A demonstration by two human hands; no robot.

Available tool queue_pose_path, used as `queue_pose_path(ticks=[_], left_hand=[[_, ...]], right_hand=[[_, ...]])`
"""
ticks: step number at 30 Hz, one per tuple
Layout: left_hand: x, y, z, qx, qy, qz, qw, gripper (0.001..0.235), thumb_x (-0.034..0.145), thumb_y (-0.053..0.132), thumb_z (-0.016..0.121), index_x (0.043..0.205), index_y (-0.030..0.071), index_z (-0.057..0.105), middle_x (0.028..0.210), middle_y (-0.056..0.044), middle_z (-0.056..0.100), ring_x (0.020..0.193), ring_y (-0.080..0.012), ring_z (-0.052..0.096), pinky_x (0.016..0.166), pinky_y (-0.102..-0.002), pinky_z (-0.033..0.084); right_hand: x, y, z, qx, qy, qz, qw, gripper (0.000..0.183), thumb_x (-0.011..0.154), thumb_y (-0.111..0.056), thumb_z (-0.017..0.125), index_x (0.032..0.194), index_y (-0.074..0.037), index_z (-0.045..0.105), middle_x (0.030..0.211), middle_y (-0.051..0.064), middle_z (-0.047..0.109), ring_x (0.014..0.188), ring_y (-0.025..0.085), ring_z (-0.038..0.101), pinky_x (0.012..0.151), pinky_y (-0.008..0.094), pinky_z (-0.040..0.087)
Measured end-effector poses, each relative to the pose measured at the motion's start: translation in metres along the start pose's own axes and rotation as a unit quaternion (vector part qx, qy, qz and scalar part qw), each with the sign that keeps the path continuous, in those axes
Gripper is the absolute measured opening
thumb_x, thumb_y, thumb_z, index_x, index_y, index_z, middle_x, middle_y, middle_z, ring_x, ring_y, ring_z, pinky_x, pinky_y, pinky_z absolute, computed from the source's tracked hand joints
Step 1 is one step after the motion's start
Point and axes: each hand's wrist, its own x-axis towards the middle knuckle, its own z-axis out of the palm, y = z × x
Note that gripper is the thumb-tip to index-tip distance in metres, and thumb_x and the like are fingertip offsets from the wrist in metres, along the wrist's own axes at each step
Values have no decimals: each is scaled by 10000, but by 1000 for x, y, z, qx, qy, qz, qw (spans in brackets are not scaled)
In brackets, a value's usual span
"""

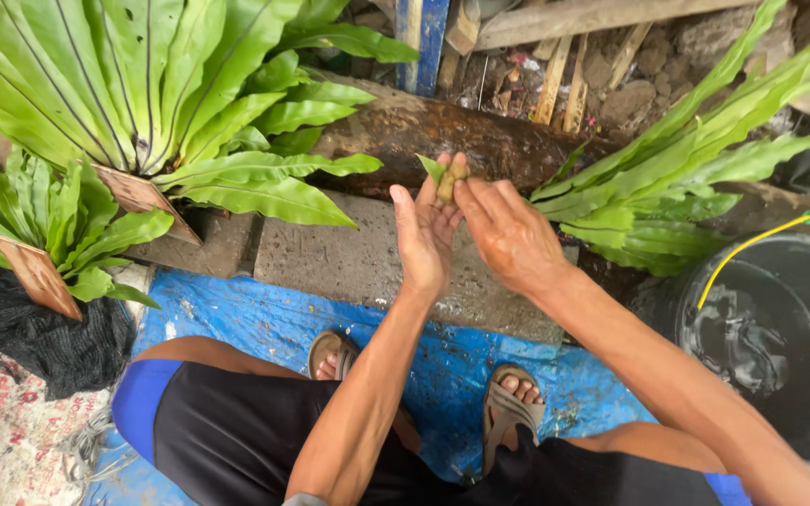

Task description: The person sits on a blue tarp and cleans the leaves of a large green plant attached to a log. They repeatedly dip their hands into a black bucket of water and wipe the leaves, then rinse their hands in the bucket.

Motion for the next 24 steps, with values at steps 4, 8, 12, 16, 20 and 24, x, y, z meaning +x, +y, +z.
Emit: queue_pose_path(ticks=[4,8,12,16,20,24], left_hand=[[2,-1,6,-8,-39,51,998,908,1025,719,178,1634,53,284,1634,-125,421,1499,-254,417,1272,-418,287],[3,-3,4,-30,-64,55,996,922,1049,711,168,1644,14,275,1668,-133,379,1500,-283,406,1257,-421,286],[-2,1,12,9,-28,86,996,914,1035,723,187,1670,66,190,1699,-122,319,1543,-277,348,1259,-412,275],[-6,9,22,54,-33,87,994,984,953,796,179,1690,164,20,1720,-115,237,1567,-270,290,1274,-413,262],[-6,15,30,53,-49,130,989,1003,983,806,260,1701,166,-23,1685,-215,292,1553,-335,323,1281,-441,266],[-9,21,33,66,-52,119,989,1020,973,814,250,1698,151,-23,1713,-198,227,1574,-319,282,1279,-442,255]], right_hand=[[14,1,-2,67,27,9,997,430,818,42,724,1242,82,663,1169,183,674,993,335,652,858,410,574],[16,2,-1,79,46,11,996,355,867,44,736,1216,54,671,1154,178,682,968,332,663,847,403,571],[20,1,1,104,59,26,992,319,869,41,740,1184,38,691,1128,172,695,965,332,673,846,398,575],[26,-1,1,98,62,14,993,332,872,45,737,1201,57,688,1144,173,695,982,323,680,851,397,580],[35,6,-5,92,72,-14,993,313,880,47,741,1188,46,686,1138,170,695,979,328,678,853,407,578],[37,5,-5,104,79,-6,991,296,896,43,738,1187,19,684,1141,154,700,981,328,689,855,411,582]])
